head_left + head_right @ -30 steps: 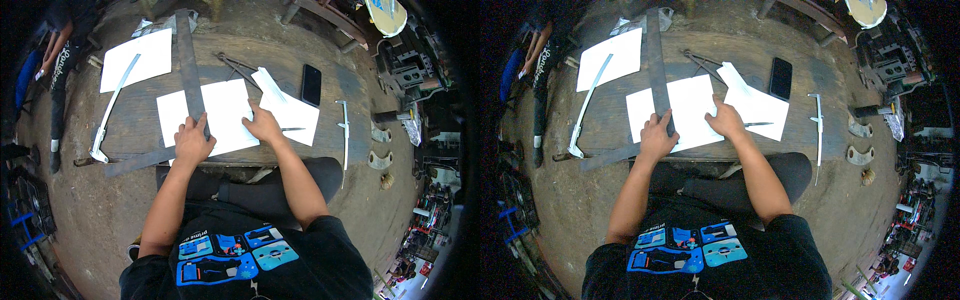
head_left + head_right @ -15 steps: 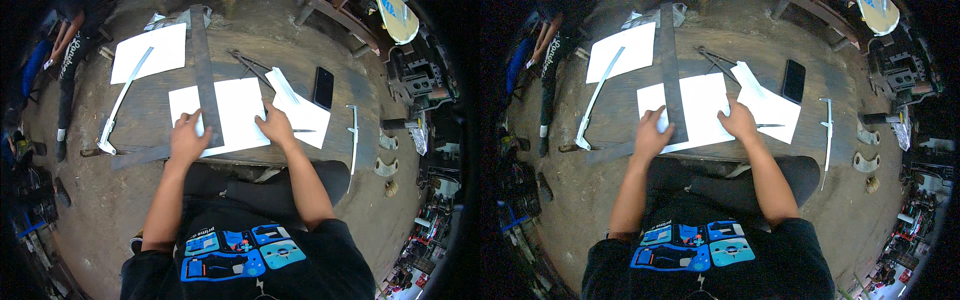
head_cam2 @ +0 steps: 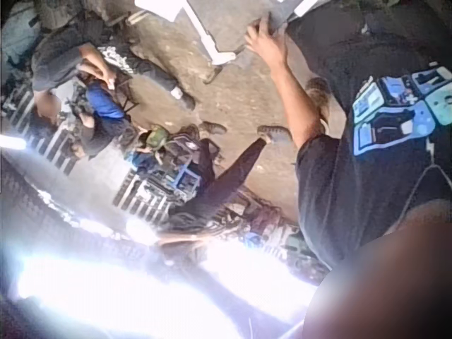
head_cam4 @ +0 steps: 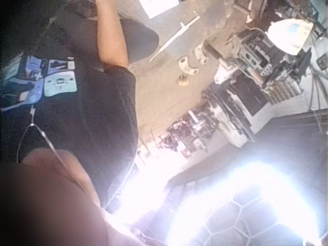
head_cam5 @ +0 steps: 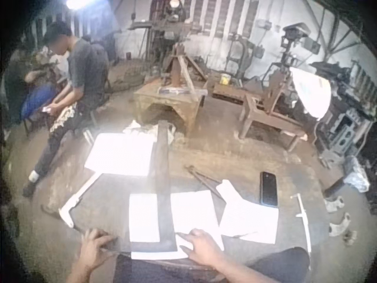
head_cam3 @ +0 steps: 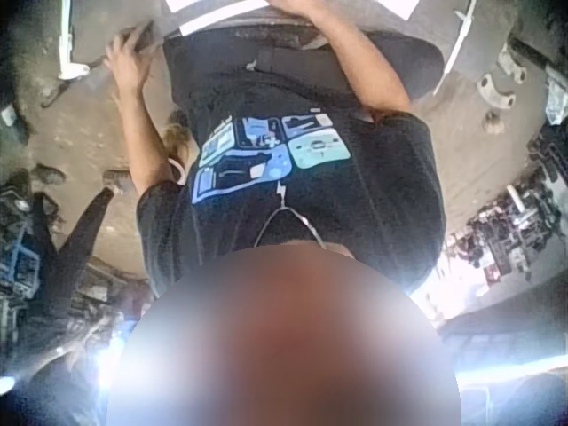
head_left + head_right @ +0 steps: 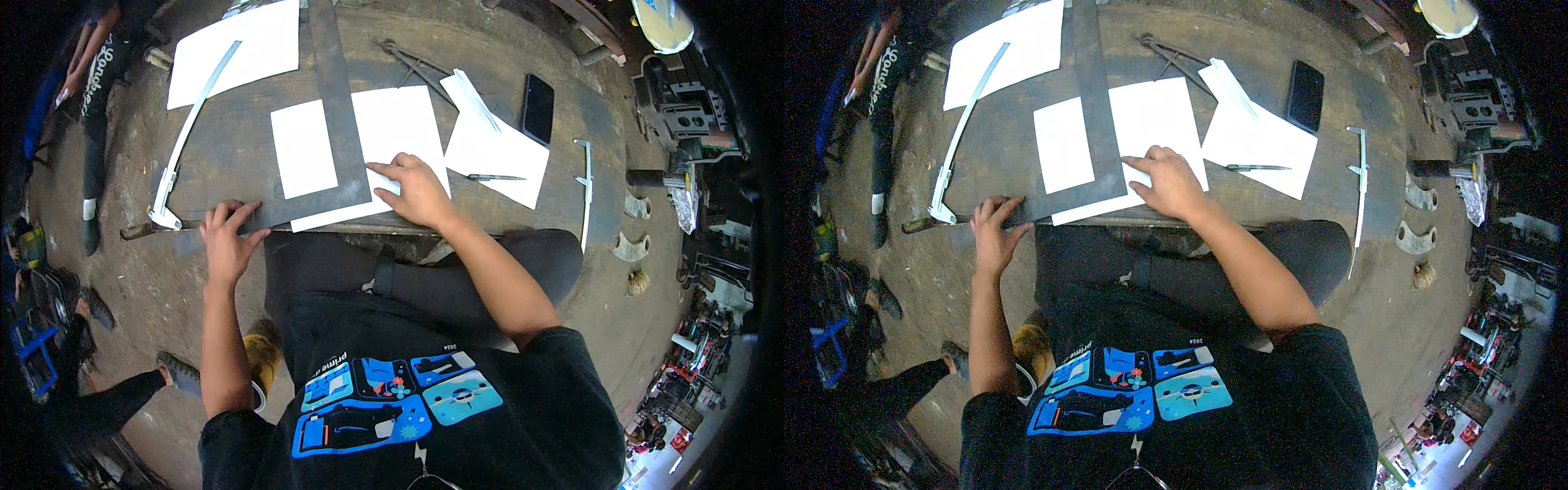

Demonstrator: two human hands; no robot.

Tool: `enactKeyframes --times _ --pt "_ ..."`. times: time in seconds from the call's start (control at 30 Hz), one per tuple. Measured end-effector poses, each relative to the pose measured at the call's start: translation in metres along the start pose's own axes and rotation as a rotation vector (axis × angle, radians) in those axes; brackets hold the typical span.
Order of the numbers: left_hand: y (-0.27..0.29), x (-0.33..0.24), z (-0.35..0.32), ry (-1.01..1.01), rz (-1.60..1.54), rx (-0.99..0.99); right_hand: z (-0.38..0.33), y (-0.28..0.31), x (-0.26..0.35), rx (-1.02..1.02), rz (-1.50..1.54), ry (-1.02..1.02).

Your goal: The person measures a dark rectangular material using a vernier caliper and then aligns white paper templates on top of it. The person adjusts the templates and the material on a wooden table while another person writes nearby.

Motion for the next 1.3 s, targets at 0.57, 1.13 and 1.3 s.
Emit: enactKeyframes --times 0.57,1.13,1.3 --pt "-0.023 0.030 0.009 -0.051 -0.116 -0.056 0.008 -0.008 -0.008 -0.045 -0.071 -0.025" --pt "-0.020 0.028 0.008 -0.110 -0.138 -0.112 0.060 -0.021 -0.031 -0.358 -0.147 0.171" --pt "-0.019 0.025 0.008 -0.101 -0.121 -0.124 0.058 -0.019 -0.022 -0.456 -0.097 0.177"
Point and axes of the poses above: each hand's wrist, its own z-axis towards the middle knuckle, its own y-axis out of the back of the hand, x = y × z, the point moved 3 cm from there along z, towards the middle knuckle, and after that the axes turned 3 degrees about y, right-handed, at the moved point
